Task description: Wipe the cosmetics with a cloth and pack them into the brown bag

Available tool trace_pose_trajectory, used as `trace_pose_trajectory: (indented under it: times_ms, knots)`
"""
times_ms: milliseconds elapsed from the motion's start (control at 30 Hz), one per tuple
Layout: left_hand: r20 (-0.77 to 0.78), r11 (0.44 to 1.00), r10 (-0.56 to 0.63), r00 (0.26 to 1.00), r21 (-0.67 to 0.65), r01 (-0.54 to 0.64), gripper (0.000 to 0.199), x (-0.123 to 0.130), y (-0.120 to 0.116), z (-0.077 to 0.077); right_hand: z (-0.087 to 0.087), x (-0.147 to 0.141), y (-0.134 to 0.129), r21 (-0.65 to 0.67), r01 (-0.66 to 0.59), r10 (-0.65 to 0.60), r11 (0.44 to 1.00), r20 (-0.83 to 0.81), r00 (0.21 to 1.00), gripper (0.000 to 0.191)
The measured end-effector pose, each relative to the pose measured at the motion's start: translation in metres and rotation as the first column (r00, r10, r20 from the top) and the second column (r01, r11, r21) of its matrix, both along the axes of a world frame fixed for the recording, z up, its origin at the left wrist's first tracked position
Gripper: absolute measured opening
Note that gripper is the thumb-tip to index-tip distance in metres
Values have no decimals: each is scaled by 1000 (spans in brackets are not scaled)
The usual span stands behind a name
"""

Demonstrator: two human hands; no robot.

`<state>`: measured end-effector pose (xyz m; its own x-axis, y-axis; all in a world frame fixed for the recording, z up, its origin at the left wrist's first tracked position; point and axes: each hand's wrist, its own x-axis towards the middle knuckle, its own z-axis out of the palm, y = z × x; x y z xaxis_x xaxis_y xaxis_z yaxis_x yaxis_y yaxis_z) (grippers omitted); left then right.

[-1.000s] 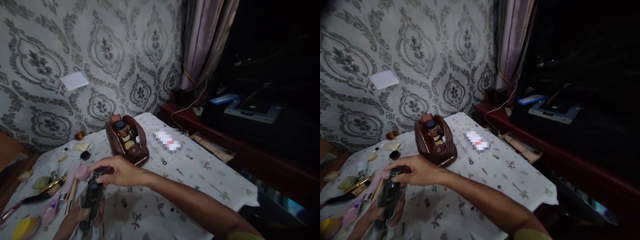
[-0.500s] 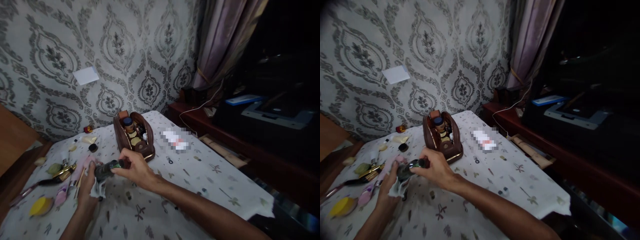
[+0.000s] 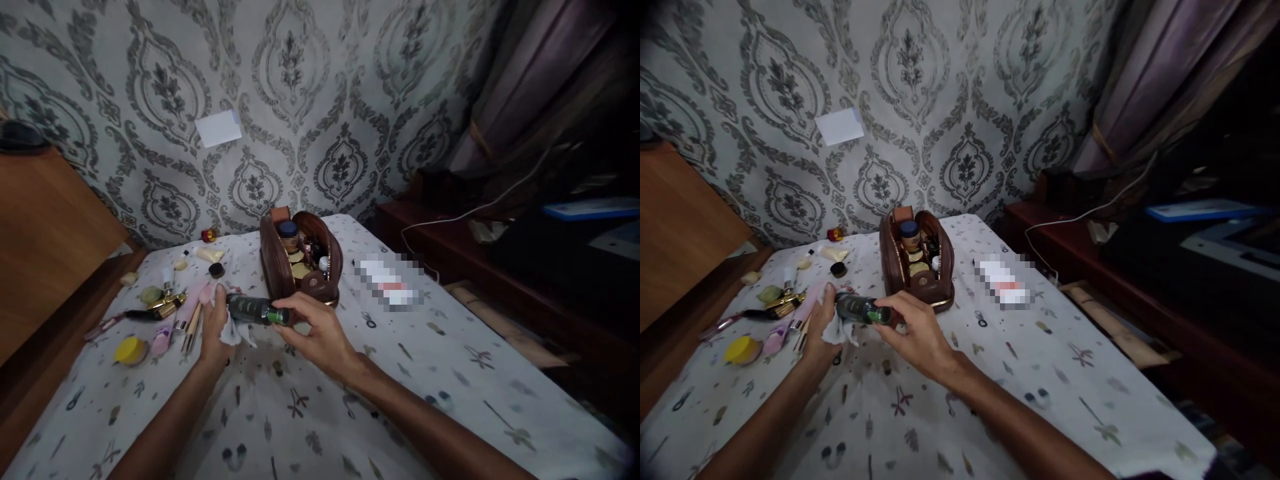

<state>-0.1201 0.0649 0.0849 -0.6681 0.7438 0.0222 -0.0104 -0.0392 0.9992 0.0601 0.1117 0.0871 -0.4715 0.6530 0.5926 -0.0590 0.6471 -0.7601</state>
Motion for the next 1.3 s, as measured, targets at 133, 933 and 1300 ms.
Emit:
trace_pose_trajectory:
  times_ms: [133,933,1300]
  knots:
    - [-216,997,43,975,72,-28,48,1,0,5,0,0,-6,44,28,-28,999,5,1000,18]
    - [-958,868,209,199,275,414,46,24,-30,17,26,-15,-27,-86,31,-38,996,-88,995,15]
    - [-819,959,284,498,246,-142,38,-9,-18,29,69,28,14,-108,74,-98,991,-234,967,14]
